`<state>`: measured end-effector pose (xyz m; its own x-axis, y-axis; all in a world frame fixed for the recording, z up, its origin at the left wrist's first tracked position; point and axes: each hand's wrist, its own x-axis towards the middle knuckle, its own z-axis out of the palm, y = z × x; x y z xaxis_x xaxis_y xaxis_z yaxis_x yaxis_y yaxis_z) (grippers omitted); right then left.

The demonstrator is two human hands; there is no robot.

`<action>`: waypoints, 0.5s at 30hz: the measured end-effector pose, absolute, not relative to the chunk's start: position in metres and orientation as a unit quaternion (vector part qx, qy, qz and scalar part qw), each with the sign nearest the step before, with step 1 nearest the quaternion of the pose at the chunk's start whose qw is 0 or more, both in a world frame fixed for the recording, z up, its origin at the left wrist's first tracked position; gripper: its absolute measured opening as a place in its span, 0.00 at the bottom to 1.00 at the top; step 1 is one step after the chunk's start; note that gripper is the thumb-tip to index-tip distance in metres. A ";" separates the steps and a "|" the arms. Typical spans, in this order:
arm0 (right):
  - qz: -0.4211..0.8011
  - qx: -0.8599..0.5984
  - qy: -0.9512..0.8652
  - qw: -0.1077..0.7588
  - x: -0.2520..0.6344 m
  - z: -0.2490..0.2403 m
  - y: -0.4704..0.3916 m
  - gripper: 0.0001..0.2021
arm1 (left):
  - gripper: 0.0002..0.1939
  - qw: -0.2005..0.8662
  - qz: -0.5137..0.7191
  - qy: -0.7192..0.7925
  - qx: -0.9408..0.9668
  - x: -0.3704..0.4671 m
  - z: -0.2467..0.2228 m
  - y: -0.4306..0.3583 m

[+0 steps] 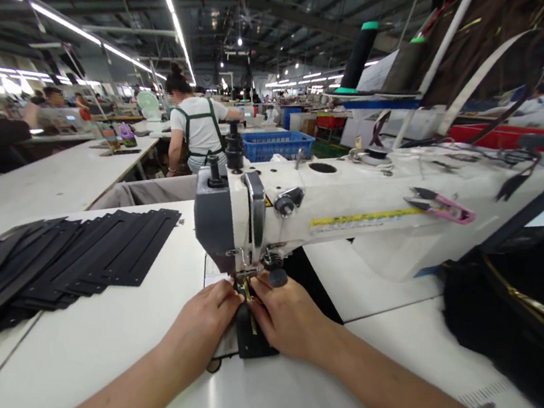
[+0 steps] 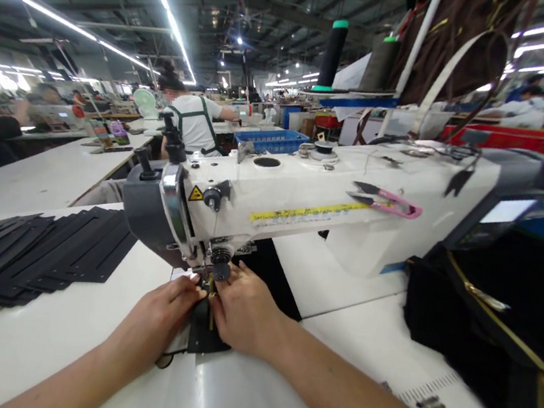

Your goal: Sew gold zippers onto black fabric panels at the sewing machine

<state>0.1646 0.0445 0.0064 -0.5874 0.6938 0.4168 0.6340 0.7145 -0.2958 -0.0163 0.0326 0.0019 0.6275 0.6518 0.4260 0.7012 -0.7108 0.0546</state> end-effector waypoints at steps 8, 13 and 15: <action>0.062 -0.391 -0.882 0.254 0.161 0.000 0.058 0.08 | 0.10 0.061 -0.210 -0.378 -0.900 -0.016 0.001 0.029; 0.108 -0.399 -0.869 0.272 0.161 0.001 0.058 0.07 | 0.13 0.091 -0.222 -0.365 -0.899 -0.016 -0.002 0.022; 0.113 -0.397 -0.867 0.279 0.160 0.001 0.057 0.08 | 0.12 0.096 -0.224 -0.368 -0.897 -0.015 -0.002 0.022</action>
<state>0.1605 0.0574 0.0015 -0.5283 0.7522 0.3938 0.6257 0.6584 -0.4182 -0.0153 0.0216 -0.0025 0.6282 0.6177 0.4730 0.7036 -0.7106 -0.0065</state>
